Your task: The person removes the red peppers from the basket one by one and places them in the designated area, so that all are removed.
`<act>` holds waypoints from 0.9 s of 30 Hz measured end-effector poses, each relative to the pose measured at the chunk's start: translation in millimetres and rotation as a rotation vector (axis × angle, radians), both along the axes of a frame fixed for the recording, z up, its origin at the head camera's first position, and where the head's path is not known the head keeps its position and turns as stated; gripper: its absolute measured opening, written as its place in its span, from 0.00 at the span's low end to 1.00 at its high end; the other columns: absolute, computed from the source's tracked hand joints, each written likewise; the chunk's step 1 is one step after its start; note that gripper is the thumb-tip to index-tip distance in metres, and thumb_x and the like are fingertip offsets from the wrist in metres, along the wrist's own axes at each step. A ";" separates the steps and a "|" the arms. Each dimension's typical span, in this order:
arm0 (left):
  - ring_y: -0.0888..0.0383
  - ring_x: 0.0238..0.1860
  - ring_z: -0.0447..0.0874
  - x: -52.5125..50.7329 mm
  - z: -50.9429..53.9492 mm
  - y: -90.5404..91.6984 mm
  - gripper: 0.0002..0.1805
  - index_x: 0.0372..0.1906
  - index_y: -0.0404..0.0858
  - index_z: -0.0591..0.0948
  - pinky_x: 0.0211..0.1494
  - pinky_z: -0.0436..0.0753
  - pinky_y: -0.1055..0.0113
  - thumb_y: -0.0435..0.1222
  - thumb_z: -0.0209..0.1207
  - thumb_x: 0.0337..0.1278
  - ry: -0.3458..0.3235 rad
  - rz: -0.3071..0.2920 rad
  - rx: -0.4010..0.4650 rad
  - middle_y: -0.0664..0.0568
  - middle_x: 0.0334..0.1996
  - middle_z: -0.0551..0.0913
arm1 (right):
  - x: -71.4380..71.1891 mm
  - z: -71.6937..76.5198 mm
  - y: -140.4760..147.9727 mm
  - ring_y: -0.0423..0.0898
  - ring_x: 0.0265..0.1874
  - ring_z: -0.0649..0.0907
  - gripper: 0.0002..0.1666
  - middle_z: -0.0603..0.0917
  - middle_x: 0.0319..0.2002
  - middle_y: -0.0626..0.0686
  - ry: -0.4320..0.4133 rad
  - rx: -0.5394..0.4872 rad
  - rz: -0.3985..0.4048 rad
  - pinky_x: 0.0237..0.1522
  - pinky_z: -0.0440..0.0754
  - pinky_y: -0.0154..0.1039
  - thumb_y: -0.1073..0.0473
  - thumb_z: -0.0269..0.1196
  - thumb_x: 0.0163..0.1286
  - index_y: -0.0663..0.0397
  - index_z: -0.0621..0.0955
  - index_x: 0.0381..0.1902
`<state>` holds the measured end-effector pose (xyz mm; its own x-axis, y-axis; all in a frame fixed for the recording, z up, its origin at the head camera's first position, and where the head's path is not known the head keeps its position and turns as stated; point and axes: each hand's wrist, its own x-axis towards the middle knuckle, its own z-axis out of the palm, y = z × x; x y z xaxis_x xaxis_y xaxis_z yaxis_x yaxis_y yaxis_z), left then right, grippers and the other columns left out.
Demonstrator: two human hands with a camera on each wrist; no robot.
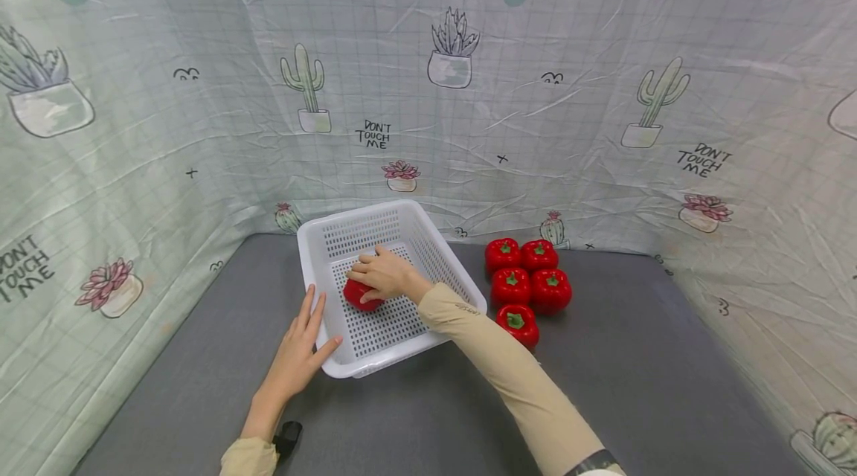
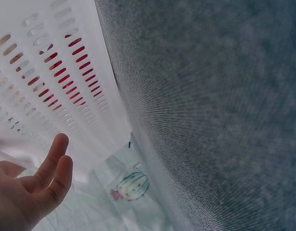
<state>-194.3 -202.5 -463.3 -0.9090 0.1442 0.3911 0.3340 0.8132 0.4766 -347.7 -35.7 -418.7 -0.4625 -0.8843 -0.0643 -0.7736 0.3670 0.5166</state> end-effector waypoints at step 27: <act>0.36 0.59 0.60 -0.7 -1.9 -0.3 0.40 0.68 0.34 0.52 0.50 0.63 0.34 0.43 0.55 0.53 -0.012 0.015 -0.015 0.43 0.70 0.42 | 6.5 2.4 6.0 0.44 0.51 0.73 0.39 0.73 0.54 0.47 -0.048 -0.003 -0.047 0.55 0.70 0.39 0.25 0.52 0.49 0.27 0.60 0.58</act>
<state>-195.0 -202.8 -465.2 -0.9158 0.1365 0.3777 0.3161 0.8250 0.4684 -341.2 -29.7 -416.3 -0.4996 -0.8621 -0.0848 -0.7793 0.4046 0.4785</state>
